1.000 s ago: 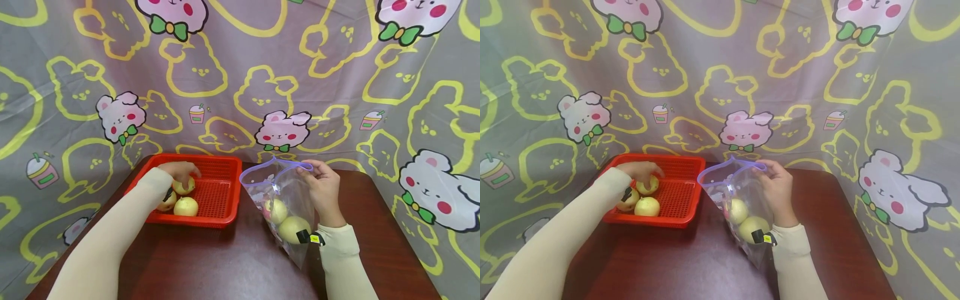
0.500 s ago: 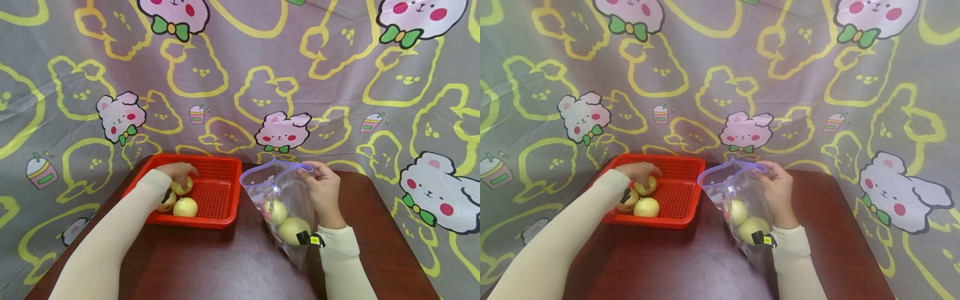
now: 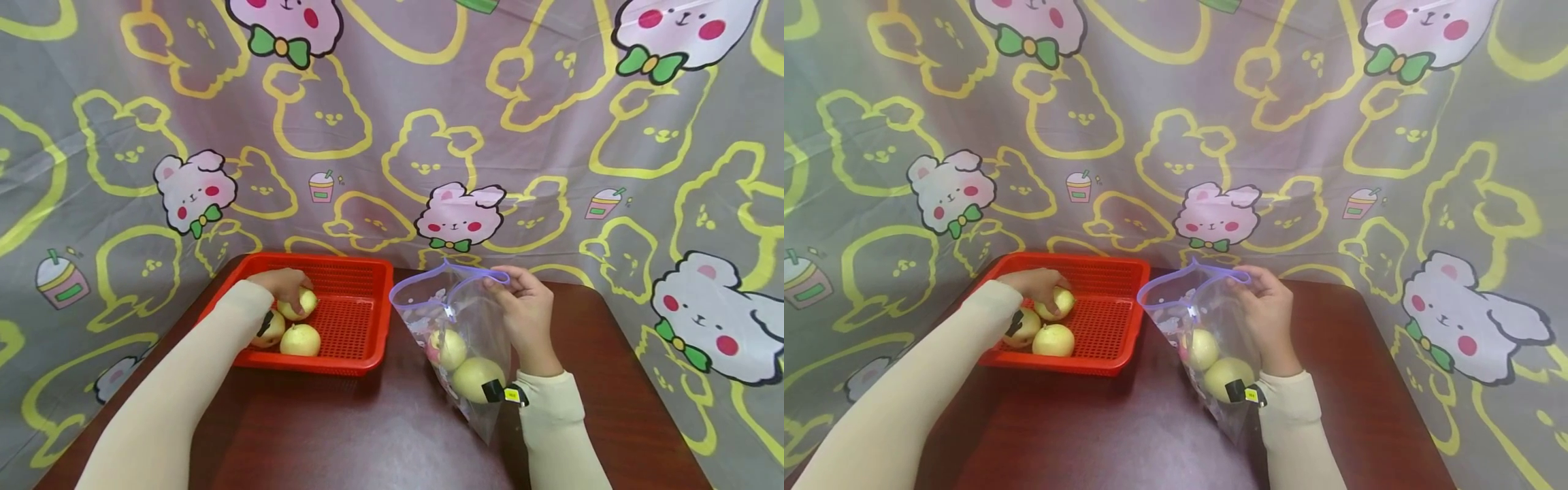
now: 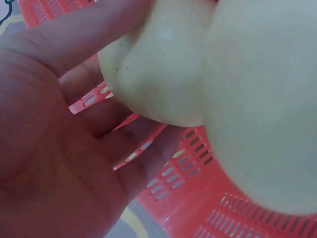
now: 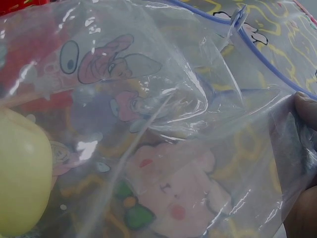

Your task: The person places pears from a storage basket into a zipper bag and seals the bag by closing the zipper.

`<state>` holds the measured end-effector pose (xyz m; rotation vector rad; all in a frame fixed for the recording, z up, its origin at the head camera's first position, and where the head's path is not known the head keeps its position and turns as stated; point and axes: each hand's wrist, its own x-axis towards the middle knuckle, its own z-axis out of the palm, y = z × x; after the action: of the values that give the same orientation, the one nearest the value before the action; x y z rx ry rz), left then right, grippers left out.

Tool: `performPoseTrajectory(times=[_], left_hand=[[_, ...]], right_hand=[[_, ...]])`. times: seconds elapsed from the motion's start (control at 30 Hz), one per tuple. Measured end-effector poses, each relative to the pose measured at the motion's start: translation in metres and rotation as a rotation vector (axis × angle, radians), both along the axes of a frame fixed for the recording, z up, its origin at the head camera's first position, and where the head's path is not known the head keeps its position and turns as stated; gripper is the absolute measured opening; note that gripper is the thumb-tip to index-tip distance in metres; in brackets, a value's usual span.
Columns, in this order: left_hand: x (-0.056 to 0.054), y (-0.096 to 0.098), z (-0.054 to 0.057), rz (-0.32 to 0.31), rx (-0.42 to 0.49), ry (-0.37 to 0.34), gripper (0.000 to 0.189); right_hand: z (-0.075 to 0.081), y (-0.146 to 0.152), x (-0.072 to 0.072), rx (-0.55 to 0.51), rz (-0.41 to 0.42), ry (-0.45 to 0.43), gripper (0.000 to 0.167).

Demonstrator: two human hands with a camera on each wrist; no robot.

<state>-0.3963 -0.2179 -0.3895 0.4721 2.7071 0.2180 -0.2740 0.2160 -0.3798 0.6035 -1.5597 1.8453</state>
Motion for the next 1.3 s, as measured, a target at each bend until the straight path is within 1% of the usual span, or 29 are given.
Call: performPoseTrajectory(times=[0.1, 0.27, 0.33, 0.53, 0.63, 0.77, 0.9, 1.07, 1.2, 1.3], left_hand=[[0.000, 0.000, 0.000, 0.001, 0.003, 0.002, 0.070], [0.001, 0.000, 0.000, 0.009, -0.018, -0.021, 0.072], [0.000, 0.000, -0.001, 0.020, -0.025, -0.028, 0.073], [-0.001, -0.004, -0.002, 0.011, -0.032, 0.003, 0.073], [-0.001, -0.007, -0.002, 0.019, -0.020, 0.016, 0.074], [-0.001, -0.013, -0.006, 0.045, 0.000, 0.029, 0.076], [-0.003, -0.016, -0.008, 0.040, 0.005, 0.036, 0.076], [-0.004, -0.017, -0.005, 0.031, -0.005, 0.037, 0.076], [-0.005, -0.016, 0.000, 0.013, -0.003, 0.060, 0.076], [-0.007, -0.017, 0.001, 0.010, 0.006, 0.079, 0.078]], right_hand=[[0.001, 0.000, 0.001, 0.001, 0.000, 0.001, 0.022], [0.001, 0.000, 0.002, 0.005, -0.008, -0.009, 0.022], [0.001, 0.000, 0.002, 0.007, -0.009, -0.013, 0.022], [0.002, -0.001, 0.002, 0.018, -0.022, -0.006, 0.021], [0.002, -0.002, 0.002, 0.018, -0.024, -0.007, 0.021], [0.001, -0.003, 0.003, 0.025, -0.036, -0.023, 0.021], [0.001, -0.003, 0.002, 0.038, -0.054, -0.034, 0.021], [0.002, -0.003, 0.002, 0.041, -0.056, -0.030, 0.021], [0.002, -0.002, 0.001, 0.039, -0.050, -0.019, 0.020], [0.003, -0.002, 0.002, 0.031, -0.040, -0.009, 0.021]])
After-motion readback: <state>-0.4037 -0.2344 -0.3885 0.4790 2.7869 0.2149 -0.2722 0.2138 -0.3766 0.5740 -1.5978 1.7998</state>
